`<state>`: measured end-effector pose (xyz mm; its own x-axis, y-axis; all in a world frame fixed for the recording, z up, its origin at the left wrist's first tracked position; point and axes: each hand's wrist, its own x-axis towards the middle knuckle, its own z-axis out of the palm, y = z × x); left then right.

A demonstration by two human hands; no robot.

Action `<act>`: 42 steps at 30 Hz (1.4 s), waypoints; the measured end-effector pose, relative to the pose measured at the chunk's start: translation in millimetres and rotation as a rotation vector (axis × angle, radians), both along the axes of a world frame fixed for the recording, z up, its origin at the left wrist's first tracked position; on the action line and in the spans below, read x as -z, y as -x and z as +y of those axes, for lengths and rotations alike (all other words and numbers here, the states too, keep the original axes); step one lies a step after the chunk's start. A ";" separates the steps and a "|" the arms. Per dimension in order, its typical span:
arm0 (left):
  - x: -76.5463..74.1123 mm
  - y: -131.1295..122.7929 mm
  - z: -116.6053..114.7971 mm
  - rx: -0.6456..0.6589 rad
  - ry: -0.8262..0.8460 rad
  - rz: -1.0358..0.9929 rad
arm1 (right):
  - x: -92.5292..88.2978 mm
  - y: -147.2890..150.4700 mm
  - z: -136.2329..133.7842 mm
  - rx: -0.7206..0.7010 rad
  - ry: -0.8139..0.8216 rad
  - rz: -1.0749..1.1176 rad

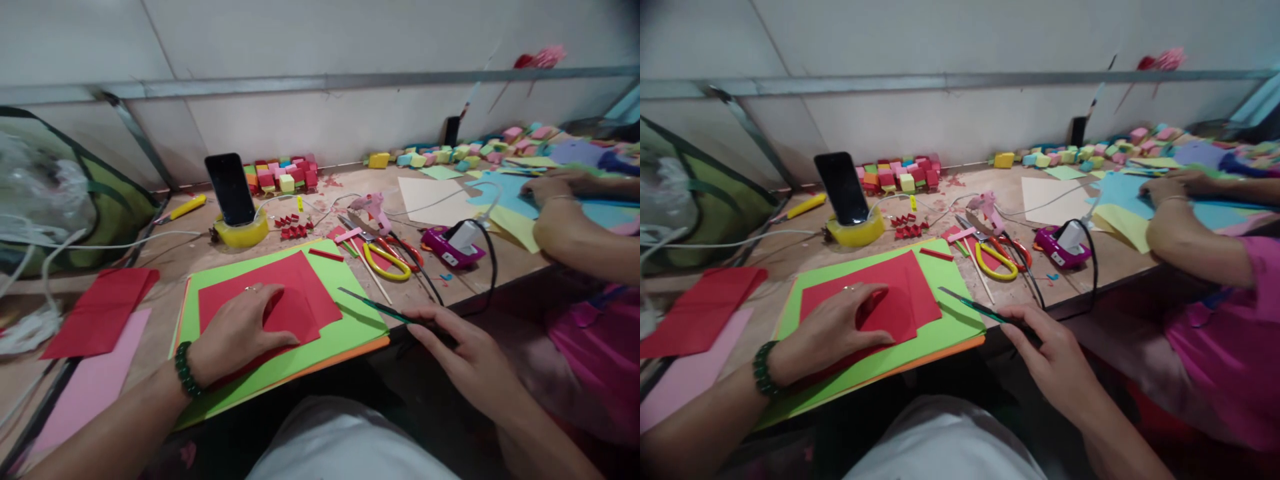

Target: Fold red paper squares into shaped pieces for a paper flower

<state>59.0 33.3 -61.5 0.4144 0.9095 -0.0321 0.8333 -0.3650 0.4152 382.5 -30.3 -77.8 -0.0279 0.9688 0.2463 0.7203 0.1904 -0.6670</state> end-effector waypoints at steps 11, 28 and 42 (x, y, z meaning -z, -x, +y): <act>-1.1 -1.0 1.8 0.065 0.070 -0.074 | 10.0 8.4 7.4 -0.134 -0.088 -0.062; -19.4 -6.8 7.8 0.026 0.212 0.010 | 6.5 11.6 -6.1 -0.107 0.000 0.051; -17.5 2.2 16.8 0.070 0.380 -0.221 | 5.8 8.2 -5.0 -0.086 -0.067 0.001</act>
<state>56.8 50.1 -44.0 0.5090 0.8198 -0.2626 0.6880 -0.2041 0.6964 374.2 -35.3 -83.5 -0.1098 0.9443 0.3102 0.6990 0.2952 -0.6514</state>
